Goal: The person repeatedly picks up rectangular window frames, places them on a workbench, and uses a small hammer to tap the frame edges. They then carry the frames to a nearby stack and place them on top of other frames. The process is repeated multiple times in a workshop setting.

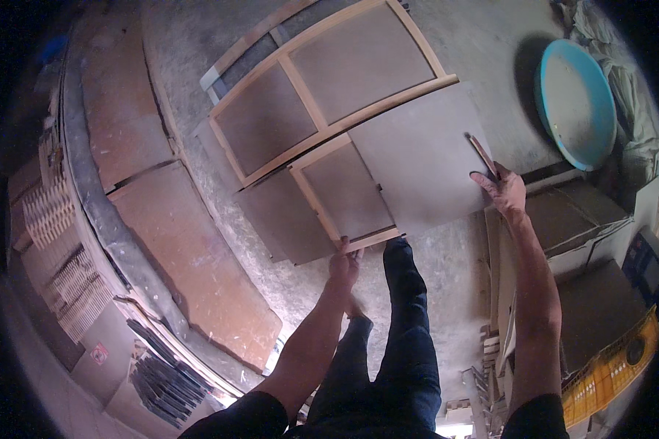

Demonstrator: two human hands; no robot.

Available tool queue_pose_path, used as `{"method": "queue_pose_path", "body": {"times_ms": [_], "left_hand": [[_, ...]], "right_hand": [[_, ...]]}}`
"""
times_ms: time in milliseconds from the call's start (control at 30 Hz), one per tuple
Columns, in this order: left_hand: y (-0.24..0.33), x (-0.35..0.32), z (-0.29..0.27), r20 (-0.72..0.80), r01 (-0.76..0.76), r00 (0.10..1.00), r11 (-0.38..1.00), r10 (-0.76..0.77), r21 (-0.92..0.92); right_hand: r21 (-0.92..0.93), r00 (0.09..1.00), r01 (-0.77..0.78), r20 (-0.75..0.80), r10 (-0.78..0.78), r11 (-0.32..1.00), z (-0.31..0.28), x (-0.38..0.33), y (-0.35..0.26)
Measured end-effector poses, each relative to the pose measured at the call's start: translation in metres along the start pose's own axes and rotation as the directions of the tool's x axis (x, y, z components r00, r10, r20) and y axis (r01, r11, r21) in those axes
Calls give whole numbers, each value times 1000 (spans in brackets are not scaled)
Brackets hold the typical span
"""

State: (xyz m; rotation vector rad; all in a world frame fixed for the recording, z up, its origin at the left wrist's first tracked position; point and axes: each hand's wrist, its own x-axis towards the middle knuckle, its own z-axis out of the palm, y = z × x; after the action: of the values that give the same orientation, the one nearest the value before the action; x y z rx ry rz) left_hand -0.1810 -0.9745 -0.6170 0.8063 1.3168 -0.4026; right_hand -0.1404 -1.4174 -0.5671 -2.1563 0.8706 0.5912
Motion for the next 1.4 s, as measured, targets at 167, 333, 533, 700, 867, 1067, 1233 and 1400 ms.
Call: {"method": "queue_pose_path", "body": {"times_ms": [167,333,533,700,867,1067,1233,1400], "left_hand": [[0,10,0,-8,32,999,999,-32,-25],[-5,10,7,27,0,1000,1000,0,15],[-7,-12,-2,-81,-37,995,967,59,253],[3,-56,-41,35,-55,998,899,44,435],[52,-104,-102,402,-240,915,852,38,465],[154,-180,-205,543,-634,773,422,328,648],[241,-190,-373,504,-699,708,393,495,597],[300,-211,-607,145,-450,776,379,613,809]], "right_hand": [[-1,996,57,-75,-57,998,5,8,10],[-102,997,12,-70,-19,995,9,10,8],[-192,833,65,-529,-159,979,24,-48,-17],[-54,986,-20,-165,11,998,69,-130,-21],[-335,984,132,156,-84,933,139,-248,-54],[-272,974,225,99,-205,936,203,-376,-95],[-291,933,360,109,-343,887,255,-431,-83],[-381,599,800,471,-648,464,288,-411,-78]]}}
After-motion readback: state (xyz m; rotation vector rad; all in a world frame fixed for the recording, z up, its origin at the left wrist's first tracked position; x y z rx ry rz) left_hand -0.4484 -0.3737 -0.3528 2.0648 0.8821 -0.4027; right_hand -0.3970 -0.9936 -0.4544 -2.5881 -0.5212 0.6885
